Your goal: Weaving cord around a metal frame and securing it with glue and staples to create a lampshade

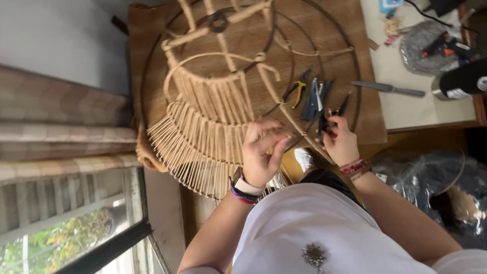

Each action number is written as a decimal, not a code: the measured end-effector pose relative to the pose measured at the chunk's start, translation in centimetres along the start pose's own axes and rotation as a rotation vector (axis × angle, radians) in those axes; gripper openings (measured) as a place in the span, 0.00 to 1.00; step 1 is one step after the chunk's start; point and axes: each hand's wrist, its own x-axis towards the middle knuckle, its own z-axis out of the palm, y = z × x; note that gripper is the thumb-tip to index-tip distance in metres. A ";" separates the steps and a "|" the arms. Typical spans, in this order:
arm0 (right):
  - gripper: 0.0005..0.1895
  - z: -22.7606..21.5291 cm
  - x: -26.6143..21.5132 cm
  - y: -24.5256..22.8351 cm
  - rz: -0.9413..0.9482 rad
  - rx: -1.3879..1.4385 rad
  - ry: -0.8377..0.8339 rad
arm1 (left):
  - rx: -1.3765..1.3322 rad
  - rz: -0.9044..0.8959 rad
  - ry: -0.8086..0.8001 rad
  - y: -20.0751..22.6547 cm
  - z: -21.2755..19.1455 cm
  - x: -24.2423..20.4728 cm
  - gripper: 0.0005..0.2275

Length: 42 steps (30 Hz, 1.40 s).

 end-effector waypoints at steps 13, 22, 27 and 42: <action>0.33 -2.1 9.0 16.0 0.020 -0.775 0.200 | 0.062 0.047 -0.168 -1.1 5.2 0.3 0.05; 0.14 1.4 12.0 15.8 -0.228 -0.942 0.052 | 0.200 0.018 0.053 1.4 2.0 4.0 0.06; 0.03 2.2 13.6 19.8 -0.238 -0.892 -0.120 | 0.327 0.061 0.180 1.6 -0.9 5.3 0.05; 0.15 -5.1 2.8 -7.2 0.235 0.053 -0.477 | 0.664 0.251 0.061 -2.9 -4.0 6.3 0.01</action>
